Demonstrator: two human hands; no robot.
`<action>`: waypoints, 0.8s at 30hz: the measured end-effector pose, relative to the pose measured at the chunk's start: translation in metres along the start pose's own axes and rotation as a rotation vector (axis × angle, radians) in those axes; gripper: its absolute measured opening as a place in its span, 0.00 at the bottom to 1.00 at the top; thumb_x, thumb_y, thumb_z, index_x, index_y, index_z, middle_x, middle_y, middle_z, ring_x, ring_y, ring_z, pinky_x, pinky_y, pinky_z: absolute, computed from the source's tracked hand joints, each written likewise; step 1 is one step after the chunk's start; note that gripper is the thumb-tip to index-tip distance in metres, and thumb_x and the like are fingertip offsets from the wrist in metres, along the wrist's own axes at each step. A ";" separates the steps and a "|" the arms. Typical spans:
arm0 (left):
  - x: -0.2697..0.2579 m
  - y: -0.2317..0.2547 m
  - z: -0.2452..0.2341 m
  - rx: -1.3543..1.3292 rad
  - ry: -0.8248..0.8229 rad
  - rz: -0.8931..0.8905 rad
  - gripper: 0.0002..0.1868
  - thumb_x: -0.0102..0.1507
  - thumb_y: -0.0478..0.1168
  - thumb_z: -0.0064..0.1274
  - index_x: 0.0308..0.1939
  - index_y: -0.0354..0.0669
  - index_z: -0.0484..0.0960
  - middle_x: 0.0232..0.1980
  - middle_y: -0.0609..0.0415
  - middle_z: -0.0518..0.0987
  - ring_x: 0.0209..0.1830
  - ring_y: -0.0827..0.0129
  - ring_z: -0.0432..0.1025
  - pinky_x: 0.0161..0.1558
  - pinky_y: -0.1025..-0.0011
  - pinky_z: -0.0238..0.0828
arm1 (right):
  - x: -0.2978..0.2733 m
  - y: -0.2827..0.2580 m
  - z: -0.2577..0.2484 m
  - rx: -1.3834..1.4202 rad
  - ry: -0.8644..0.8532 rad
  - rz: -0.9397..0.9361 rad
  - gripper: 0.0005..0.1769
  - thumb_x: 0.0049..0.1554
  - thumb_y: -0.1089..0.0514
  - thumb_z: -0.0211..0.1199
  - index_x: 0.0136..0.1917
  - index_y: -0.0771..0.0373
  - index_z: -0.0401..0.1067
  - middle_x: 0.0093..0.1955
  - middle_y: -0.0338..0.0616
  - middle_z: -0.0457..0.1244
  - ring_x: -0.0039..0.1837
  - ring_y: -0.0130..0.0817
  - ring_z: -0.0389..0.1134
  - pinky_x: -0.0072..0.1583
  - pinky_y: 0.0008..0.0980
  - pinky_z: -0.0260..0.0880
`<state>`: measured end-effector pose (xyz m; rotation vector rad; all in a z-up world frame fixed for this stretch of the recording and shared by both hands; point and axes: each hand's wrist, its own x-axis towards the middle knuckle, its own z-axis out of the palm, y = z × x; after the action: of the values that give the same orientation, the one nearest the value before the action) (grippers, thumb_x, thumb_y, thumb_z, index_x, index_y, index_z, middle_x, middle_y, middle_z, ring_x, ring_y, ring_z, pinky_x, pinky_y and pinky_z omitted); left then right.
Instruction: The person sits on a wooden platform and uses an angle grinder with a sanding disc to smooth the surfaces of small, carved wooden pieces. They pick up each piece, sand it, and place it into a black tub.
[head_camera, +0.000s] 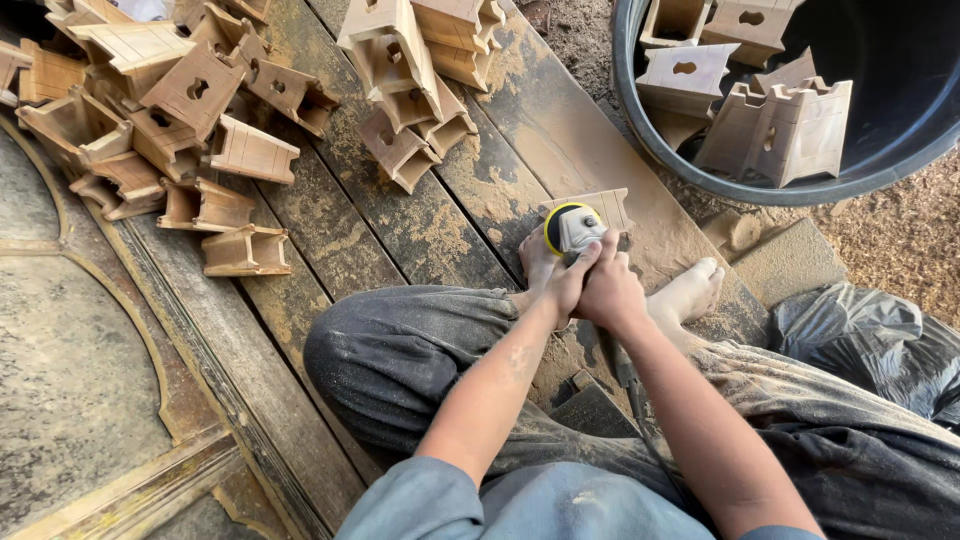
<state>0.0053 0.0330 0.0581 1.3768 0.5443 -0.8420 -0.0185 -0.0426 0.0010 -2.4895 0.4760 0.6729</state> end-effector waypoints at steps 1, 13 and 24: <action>0.007 -0.006 0.003 -0.003 0.000 0.001 0.53 0.58 0.72 0.52 0.74 0.37 0.65 0.73 0.36 0.67 0.77 0.47 0.58 0.72 0.48 0.59 | -0.009 -0.002 -0.013 -0.003 0.000 -0.002 0.45 0.60 0.44 0.50 0.79 0.66 0.33 0.60 0.66 0.57 0.59 0.77 0.67 0.61 0.67 0.69; 0.003 -0.012 0.007 0.105 -0.017 0.004 0.58 0.53 0.75 0.55 0.72 0.33 0.67 0.74 0.34 0.65 0.79 0.48 0.55 0.76 0.52 0.53 | -0.010 0.009 -0.018 0.063 0.047 0.038 0.45 0.57 0.42 0.53 0.75 0.64 0.35 0.59 0.65 0.57 0.59 0.76 0.67 0.62 0.64 0.69; 0.068 -0.026 0.055 0.197 -0.117 -0.034 0.60 0.48 0.78 0.58 0.70 0.36 0.69 0.70 0.36 0.71 0.73 0.49 0.63 0.71 0.53 0.61 | 0.030 0.070 -0.025 0.137 0.111 0.147 0.53 0.56 0.28 0.56 0.74 0.63 0.34 0.63 0.66 0.57 0.63 0.74 0.66 0.66 0.64 0.66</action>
<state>0.0190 -0.0335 -0.0023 1.4888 0.4028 -1.0183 -0.0165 -0.1191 -0.0235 -2.3873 0.7271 0.5401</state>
